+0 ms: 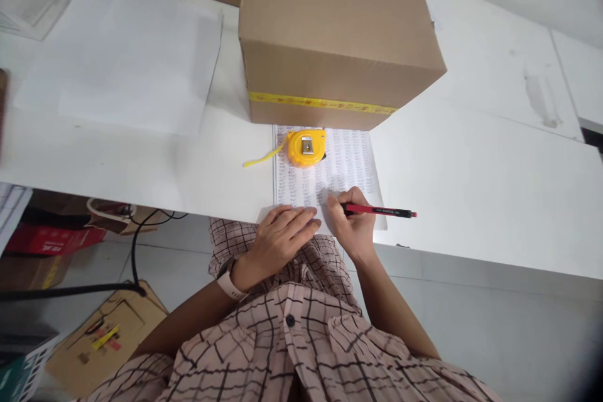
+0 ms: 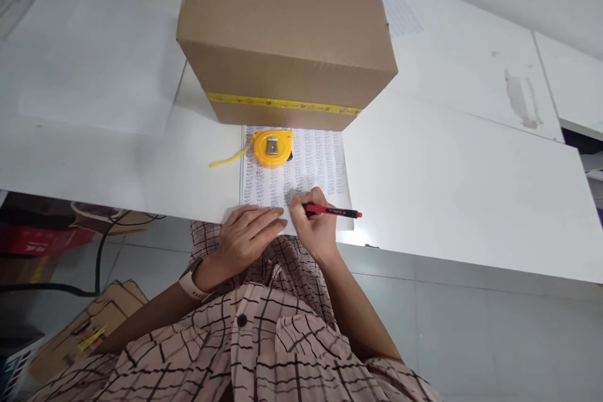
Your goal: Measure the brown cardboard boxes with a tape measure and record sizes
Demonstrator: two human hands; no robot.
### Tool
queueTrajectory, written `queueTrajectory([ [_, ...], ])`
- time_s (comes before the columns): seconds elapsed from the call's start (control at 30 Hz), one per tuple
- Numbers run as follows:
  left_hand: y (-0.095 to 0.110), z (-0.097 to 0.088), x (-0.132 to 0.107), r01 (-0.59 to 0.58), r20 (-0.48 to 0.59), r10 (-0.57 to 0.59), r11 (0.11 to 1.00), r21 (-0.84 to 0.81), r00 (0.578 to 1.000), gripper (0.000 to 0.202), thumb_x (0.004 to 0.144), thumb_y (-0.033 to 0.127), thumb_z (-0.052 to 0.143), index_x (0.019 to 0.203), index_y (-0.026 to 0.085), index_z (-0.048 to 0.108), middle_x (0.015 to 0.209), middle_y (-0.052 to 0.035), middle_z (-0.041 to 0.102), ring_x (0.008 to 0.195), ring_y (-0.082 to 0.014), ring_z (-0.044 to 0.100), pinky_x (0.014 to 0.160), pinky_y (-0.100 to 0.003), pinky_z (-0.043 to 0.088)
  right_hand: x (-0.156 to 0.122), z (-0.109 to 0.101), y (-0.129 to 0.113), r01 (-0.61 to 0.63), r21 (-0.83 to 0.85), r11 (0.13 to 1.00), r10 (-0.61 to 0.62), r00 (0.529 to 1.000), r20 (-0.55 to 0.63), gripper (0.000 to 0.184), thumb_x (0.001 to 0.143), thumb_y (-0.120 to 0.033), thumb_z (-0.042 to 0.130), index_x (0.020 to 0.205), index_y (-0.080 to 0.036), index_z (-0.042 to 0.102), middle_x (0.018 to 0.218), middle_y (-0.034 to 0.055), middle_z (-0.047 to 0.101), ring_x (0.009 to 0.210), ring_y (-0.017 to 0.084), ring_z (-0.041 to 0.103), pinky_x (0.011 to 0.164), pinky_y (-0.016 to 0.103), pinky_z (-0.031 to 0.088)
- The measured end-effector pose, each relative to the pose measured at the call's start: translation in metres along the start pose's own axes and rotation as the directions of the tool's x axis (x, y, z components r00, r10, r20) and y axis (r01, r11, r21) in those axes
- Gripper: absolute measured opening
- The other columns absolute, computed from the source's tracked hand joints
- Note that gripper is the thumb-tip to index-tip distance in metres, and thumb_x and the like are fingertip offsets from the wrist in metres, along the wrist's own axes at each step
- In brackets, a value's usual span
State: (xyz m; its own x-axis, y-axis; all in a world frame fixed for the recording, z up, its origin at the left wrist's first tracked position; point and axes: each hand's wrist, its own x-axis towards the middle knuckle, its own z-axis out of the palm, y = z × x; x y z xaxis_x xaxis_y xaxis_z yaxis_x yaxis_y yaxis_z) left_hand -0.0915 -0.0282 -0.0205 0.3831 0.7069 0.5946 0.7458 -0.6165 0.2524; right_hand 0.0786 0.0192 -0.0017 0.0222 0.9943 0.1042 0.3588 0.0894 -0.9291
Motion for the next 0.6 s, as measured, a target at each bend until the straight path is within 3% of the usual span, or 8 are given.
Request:
queueTrajectory([
  [0.6,-0.0005,0.0002,-0.0001,-0.001,-0.012,0.001,1.000,-0.011,1.000,0.016,0.096,0.014,0.062,0.109,0.018,0.071,0.119,-0.0037,0.076,0.104,-0.0180,0.066,0.099,-0.036,0.049,-0.0003,0.0001,-0.0004,0.028,-0.018,0.999,-0.027,0.999,0.016,0.030,0.091,-0.026,0.062,0.070,-0.023,0.041,0.061,-0.0066,0.040,0.057,0.010,0.038,0.055,0.028,0.034],
])
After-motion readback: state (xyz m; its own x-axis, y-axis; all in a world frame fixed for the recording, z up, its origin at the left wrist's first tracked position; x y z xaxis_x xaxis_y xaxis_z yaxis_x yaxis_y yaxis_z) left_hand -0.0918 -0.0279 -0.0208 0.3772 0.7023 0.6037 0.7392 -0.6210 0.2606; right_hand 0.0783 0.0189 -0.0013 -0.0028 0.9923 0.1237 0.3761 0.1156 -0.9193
